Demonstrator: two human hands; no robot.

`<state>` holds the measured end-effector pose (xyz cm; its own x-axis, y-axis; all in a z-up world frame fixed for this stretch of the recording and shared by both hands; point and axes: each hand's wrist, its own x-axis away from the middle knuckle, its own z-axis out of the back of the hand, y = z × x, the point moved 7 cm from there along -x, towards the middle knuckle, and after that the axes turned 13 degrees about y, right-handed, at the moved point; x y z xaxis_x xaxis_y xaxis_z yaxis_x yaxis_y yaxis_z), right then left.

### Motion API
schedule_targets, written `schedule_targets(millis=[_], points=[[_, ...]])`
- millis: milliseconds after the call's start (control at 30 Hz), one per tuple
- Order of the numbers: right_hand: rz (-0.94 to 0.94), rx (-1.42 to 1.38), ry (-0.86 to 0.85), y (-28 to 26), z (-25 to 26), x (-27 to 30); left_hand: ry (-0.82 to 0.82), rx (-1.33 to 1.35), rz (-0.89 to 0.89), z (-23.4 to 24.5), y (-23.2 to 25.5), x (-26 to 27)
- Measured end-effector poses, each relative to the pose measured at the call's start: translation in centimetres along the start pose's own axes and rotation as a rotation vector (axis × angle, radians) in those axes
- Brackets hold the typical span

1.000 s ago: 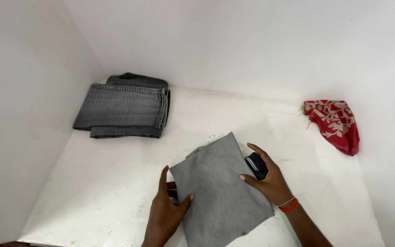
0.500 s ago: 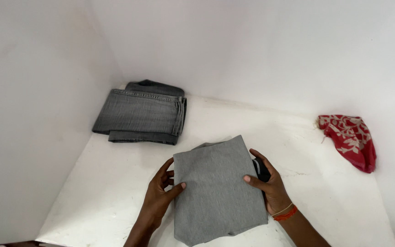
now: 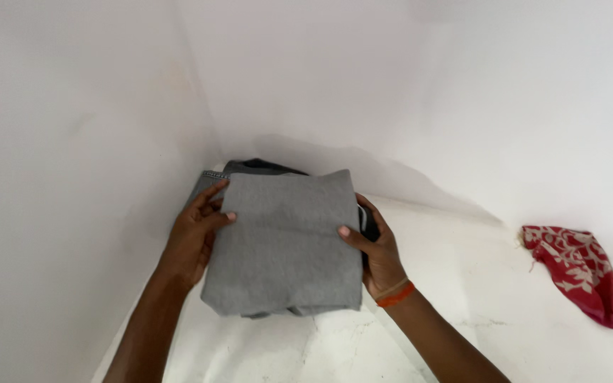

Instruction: The person folds a gray t-shirt and a pair of beige trousers on a white surface. They smooth the fabric, fold each item into a compact rectangle, and place the folded t-shirt into a corner of the shelf.

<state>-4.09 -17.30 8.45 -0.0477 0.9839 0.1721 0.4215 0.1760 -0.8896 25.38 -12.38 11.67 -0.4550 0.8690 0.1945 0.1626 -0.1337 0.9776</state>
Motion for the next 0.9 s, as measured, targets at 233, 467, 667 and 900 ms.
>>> schedule_targets(millis=[233, 467, 667, 900], points=[[-0.069, 0.399, 0.064, 9.5, -3.9, -9.6, 0.155, -0.514, -0.461, 4.2, -2.6, -9.8], [0.024, 0.568, 0.127, 9.5, -3.5, -8.6, 0.265, -0.907, -0.42, 4.5, -6.5, -9.7], [0.032, 0.424, 0.161, 9.5, -4.0, -7.4, 0.36, -0.658, -0.408, 4.0, -5.1, -9.9], [0.009, 0.27, 0.107, 10.1, -4.8, -8.1, 0.475, -0.789, -0.606, 2.7, -1.6, -8.9]])
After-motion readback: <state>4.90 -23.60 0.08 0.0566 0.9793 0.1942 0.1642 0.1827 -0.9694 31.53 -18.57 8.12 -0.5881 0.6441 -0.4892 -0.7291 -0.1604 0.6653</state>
